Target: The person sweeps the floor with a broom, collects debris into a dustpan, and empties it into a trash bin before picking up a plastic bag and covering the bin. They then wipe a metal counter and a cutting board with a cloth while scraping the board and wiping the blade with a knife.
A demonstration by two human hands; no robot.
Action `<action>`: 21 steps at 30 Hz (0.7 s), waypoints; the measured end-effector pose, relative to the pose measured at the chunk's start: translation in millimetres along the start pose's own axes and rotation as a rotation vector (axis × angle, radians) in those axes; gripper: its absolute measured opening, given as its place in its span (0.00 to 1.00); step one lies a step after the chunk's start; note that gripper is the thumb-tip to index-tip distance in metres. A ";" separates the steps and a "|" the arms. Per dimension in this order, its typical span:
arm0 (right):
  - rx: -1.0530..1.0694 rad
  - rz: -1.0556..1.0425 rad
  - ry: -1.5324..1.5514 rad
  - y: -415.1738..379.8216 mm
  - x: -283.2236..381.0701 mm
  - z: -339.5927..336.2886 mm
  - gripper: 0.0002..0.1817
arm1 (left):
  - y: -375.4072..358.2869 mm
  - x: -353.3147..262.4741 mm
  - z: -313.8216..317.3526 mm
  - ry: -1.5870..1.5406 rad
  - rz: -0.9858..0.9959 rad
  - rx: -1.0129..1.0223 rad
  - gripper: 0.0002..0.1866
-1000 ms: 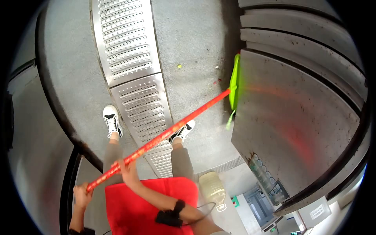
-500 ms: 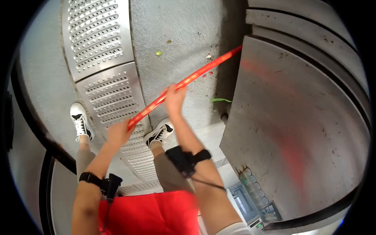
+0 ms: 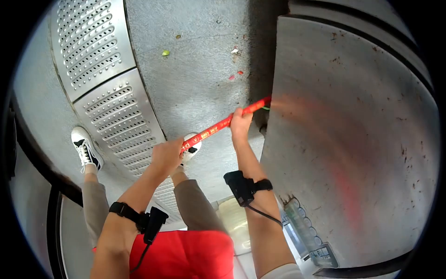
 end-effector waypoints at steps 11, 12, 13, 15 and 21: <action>0.064 0.208 0.292 -200.3 6.1 110.5 0.09 | -155.8 100.5 -129.6 0.316 -0.137 0.092 0.07; 0.158 0.195 0.309 -225.1 5.8 123.8 0.09 | -181.7 108.6 -153.2 0.336 -0.137 0.086 0.08; 0.250 0.182 0.326 -254.6 7.3 133.5 0.09 | -209.8 114.1 -175.3 0.365 -0.154 0.051 0.08; 0.251 0.270 0.410 -328.1 65.7 147.5 0.09 | -268.8 122.7 -220.6 0.451 -0.198 0.030 0.09; 0.538 0.483 0.603 -508.8 154.4 137.9 0.12 | -451.7 112.1 -324.9 0.420 -0.305 -0.004 0.08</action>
Point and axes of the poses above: each hand's wrist, its own y-axis towards the middle knuckle, its own z-axis out of the palm, x = y × z, the point moved 1 cm from there along y, towards the middle knuckle
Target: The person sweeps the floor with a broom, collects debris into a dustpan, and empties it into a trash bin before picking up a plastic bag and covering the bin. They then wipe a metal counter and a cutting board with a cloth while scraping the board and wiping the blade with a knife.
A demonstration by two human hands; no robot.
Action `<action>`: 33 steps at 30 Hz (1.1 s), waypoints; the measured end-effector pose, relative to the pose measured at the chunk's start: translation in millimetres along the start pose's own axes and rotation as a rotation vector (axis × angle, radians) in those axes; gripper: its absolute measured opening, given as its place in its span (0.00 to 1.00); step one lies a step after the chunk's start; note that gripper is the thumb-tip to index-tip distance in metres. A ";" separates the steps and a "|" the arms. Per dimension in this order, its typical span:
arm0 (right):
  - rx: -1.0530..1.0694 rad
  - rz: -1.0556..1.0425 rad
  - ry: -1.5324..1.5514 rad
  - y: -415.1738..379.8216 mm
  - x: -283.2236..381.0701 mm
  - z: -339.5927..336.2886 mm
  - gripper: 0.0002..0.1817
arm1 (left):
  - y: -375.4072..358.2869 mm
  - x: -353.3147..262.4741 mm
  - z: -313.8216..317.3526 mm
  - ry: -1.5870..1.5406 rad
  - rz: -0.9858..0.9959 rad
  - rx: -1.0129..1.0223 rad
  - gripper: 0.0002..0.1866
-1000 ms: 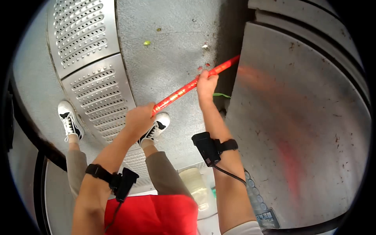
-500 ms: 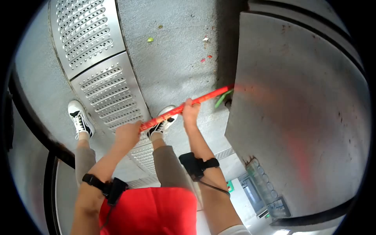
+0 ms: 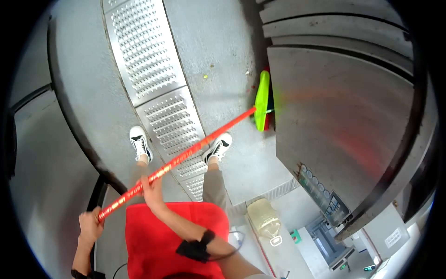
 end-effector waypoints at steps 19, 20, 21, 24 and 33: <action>0.041 -0.118 -0.096 -4.9 -42.0 9.1 0.06 | -15.4 25.6 12.3 -0.062 0.023 -0.031 0.07; -0.032 -0.177 -0.095 13.5 -43.9 -4.0 0.06 | 1.7 21.1 20.5 -0.054 0.054 -0.048 0.07; -0.104 -0.240 -0.095 44.4 -41.5 -17.6 0.06 | 28.7 10.1 28.8 -0.038 0.073 -0.065 0.08; -0.234 -0.351 -0.047 117.6 -0.8 -47.4 0.10 | 115.6 -23.8 67.1 -0.041 0.159 -0.049 0.07; -0.507 -0.546 -0.228 304.8 134.4 -234.3 0.09 | 336.3 -211.0 161.5 -0.211 0.304 -0.081 0.05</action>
Point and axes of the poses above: each hand's wrist, its own y-axis towards the middle knuckle, its own z-axis out of the palm, x = y × z, the point moved 1 cm from there along y, towards the middle knuckle
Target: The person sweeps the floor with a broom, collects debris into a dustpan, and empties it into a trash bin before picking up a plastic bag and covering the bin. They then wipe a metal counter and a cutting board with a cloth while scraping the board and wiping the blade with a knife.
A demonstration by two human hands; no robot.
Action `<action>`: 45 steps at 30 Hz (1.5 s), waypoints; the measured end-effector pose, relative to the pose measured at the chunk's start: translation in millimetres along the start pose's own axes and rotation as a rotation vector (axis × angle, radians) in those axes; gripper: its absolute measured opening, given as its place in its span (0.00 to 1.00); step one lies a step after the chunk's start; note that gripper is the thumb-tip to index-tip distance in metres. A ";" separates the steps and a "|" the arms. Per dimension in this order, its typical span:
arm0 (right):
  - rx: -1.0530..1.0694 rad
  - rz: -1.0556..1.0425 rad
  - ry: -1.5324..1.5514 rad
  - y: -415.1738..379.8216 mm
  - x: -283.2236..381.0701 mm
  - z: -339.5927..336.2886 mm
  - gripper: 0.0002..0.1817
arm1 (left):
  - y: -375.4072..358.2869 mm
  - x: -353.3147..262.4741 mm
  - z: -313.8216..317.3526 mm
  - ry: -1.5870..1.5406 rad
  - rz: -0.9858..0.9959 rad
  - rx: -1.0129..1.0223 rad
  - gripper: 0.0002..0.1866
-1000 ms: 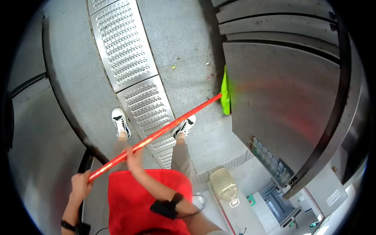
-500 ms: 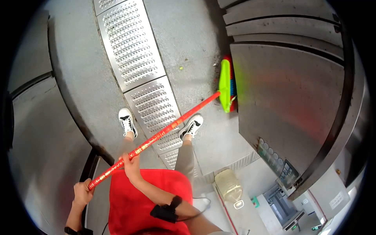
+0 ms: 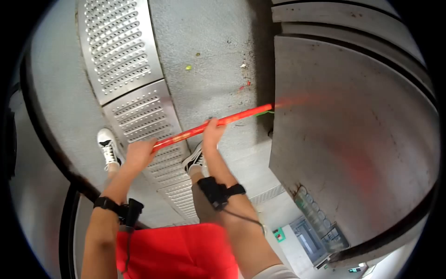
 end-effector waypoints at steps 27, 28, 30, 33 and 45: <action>0.388 -0.170 -0.287 53.1 65.1 6.3 0.12 | -7.8 -81.1 56.5 -0.412 -0.300 -0.059 0.10; 0.408 -0.148 -0.257 29.8 58.7 4.6 0.13 | -32.5 -74.7 54.8 -0.417 -0.329 -0.018 0.11; 0.428 -0.118 -0.196 -25.2 52.3 8.4 0.13 | -82.9 -57.2 35.6 -0.437 -0.376 0.066 0.11; 0.493 -0.071 -0.151 -117.5 45.6 21.8 0.12 | -165.3 -35.5 -32.0 -0.363 -0.467 0.132 0.12; 0.602 0.224 0.092 -413.0 155.3 18.8 0.08 | -438.5 -25.7 -224.2 -0.085 -0.483 0.097 0.10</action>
Point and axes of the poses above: each hand's wrist, its own y-axis towards the middle knuckle, its own z-axis out of the palm, x = y × z, the point moved 1 cm from there along y, towards the middle knuckle
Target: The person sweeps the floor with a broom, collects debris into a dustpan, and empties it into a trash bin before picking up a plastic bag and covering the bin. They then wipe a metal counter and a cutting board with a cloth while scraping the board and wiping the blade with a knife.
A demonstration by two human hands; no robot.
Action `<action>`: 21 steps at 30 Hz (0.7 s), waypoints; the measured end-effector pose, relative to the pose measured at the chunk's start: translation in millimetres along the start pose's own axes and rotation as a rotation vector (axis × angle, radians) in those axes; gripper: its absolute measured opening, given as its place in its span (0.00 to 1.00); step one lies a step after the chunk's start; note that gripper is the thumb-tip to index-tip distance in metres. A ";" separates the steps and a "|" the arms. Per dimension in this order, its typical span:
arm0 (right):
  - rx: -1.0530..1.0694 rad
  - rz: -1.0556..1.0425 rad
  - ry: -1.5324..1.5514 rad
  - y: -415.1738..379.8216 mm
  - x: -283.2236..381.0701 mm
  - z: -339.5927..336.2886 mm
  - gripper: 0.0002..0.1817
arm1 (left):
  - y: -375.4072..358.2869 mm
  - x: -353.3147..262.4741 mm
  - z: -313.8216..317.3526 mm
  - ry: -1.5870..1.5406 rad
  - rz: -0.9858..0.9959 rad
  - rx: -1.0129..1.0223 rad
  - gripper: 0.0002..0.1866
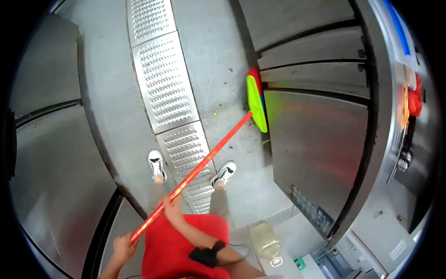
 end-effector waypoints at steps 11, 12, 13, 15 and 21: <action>-0.023 0.085 -0.039 -2.7 6.9 -16.5 0.05 | -16.4 -19.4 6.7 0.044 0.013 0.025 0.15; -0.035 0.131 -0.011 -24.1 16.8 -8.8 0.06 | -34.3 -13.5 7.0 0.047 -0.011 0.071 0.18; -0.053 0.095 -0.039 -23.2 21.5 -9.2 0.07 | -35.5 -14.7 5.9 0.054 -0.023 0.082 0.17; -0.100 0.032 -0.094 -13.2 29.3 -21.9 0.08 | -19.3 -23.4 15.4 0.043 0.032 0.033 0.16; -0.068 0.047 -0.169 86.5 16.5 -72.9 0.08 | 58.5 -85.5 30.0 0.006 0.034 0.071 0.14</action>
Point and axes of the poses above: each hand's wrist, its own y-axis towards the middle knuckle, its own z-axis out of the palm, x = y × z, the point moved 1 cm from there along y, towards the middle knuckle
